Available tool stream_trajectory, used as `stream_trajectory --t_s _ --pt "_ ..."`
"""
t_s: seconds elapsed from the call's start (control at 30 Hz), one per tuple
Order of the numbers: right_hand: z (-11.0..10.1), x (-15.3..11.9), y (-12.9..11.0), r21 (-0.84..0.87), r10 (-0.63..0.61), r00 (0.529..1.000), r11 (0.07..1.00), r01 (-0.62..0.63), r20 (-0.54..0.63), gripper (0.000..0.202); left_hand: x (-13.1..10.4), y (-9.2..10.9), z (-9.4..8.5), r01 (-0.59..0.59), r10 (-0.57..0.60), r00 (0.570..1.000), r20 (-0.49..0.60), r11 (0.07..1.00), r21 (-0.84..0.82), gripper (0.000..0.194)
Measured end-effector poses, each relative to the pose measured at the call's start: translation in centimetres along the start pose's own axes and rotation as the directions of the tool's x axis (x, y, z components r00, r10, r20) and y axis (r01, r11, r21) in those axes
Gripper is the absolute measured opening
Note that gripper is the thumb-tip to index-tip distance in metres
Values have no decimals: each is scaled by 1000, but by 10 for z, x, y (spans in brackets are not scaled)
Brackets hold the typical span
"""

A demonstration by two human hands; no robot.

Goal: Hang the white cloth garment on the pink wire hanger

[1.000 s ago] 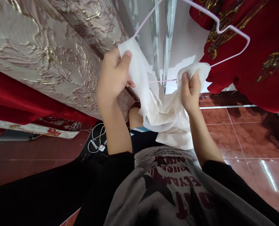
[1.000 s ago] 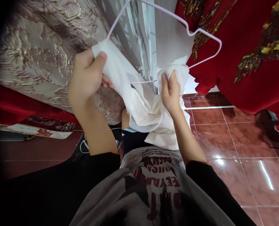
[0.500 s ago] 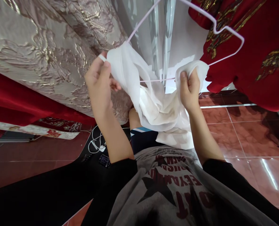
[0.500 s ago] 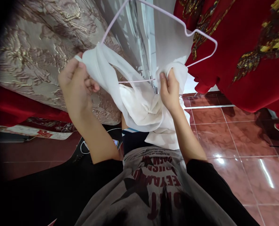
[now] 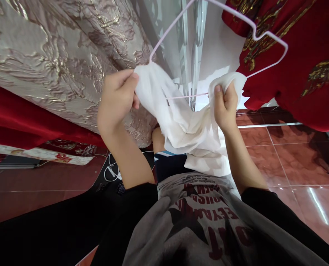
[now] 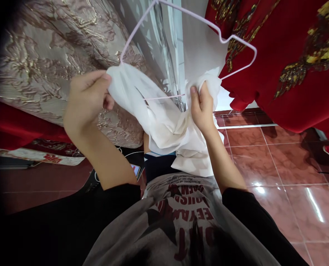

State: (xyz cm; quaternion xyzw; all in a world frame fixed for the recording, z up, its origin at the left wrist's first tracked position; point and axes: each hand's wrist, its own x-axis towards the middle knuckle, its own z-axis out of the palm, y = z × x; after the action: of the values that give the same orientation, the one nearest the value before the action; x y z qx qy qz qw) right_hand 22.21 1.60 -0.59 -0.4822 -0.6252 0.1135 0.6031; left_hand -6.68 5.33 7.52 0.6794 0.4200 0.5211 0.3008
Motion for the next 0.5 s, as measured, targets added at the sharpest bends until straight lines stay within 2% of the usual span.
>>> stream_trajectory --t_s 0.07,0.13,0.23,0.33,0.4,0.5 --pt "2 -2 -3 2 12 1000 1000 -12 8 48 4 21 16 -8 8 1000 -12 999 -32 41" --pt "2 -4 -4 0 7 1000 1000 -7 -4 46 10 33 33 75 -76 995 -65 997 -29 35" --pt "-2 -6 -8 6 -23 999 1000 23 -41 44 14 32 50 140 -124 983 -135 984 109 37" --pt "-12 -1 -16 3 -44 992 999 45 -115 41 11 21 54 67 -44 994 -101 970 234 44" --pt "-23 9 -19 63 -51 972 996 67 -228 36 6 17 51 -25 58 993 -107 957 288 48" --pt "-51 37 -11 202 4 883 974 102 -468 22 2 17 42 -137 195 969 -150 933 332 50"
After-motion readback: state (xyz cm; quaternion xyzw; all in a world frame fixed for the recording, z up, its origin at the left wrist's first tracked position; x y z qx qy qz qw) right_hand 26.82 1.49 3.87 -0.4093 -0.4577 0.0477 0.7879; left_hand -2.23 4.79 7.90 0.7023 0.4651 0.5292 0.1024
